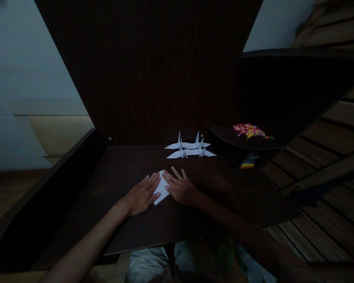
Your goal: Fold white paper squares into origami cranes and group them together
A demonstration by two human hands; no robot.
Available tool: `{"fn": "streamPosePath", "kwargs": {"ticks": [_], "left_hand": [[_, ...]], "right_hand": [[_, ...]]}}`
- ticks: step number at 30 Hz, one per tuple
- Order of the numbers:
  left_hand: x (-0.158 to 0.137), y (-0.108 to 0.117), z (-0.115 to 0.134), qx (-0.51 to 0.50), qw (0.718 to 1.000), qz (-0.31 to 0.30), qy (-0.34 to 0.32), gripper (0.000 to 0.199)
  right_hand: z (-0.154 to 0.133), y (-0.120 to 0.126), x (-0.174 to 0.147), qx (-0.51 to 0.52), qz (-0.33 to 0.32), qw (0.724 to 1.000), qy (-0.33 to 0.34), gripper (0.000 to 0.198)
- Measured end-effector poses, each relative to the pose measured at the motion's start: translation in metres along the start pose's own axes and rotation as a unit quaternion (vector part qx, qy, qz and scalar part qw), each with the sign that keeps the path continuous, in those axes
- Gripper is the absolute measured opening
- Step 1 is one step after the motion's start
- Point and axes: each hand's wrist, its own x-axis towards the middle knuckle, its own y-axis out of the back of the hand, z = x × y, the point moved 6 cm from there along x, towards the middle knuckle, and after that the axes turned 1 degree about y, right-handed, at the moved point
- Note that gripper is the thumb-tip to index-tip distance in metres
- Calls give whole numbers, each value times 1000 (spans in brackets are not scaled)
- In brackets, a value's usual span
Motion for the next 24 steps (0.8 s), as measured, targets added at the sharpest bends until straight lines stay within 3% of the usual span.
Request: {"fn": "streamPosePath", "kwargs": {"ticks": [8, 17, 24], "left_hand": [[-2, -1, 2, -1, 1000, -8, 0, 67], [-4, -1, 3, -21, 1000, -16, -1, 70], [0, 8, -1, -51, 999, 6, -4, 82]], "right_hand": [[-10, 5, -20, 23, -19, 997, 66, 55], [-7, 12, -54, 75, -85, 993, 44, 59], [-5, 15, -70, 85, -49, 994, 43, 61]]}}
